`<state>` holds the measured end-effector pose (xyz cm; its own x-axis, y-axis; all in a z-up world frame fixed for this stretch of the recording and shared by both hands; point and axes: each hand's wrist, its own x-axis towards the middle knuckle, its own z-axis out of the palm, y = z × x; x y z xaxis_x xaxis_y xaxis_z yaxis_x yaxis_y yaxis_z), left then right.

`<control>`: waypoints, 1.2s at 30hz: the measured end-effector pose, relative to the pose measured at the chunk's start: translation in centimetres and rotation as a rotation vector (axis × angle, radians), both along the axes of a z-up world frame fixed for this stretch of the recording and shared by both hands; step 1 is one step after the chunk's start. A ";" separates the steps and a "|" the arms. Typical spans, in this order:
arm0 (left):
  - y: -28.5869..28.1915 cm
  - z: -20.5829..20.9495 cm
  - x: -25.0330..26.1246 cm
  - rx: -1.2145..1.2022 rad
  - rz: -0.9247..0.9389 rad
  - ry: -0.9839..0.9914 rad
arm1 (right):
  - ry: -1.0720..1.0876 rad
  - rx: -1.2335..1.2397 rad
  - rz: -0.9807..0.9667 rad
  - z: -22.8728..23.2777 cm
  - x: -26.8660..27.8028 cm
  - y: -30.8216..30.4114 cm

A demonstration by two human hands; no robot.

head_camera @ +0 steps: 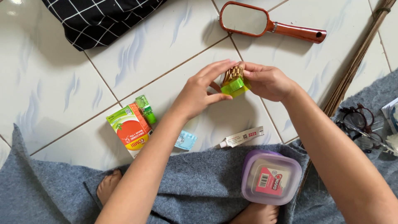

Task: The person sits on the floor and cleans a gold wristwatch using a small green plastic tool. They repeatedly rub the tool against the watch band and face, occasionally rotating the watch to access different areas. The person handles the watch and the tool with both hands, focusing on the cleaning process.

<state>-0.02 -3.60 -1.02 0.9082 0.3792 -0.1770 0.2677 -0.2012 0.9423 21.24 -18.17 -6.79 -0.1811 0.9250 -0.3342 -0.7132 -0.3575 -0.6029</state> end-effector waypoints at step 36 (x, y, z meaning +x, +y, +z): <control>-1.9 -1.4 -0.6 1.125 0.193 -0.316 | -0.782 -0.189 -0.363 4.2 -5.9 -2.3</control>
<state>-0.59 -5.47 -2.42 0.7623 0.3140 0.5659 0.1713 -0.9411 0.2915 15.37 -20.47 -2.63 0.4577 0.7977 -0.3926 -0.2098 -0.3322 -0.9196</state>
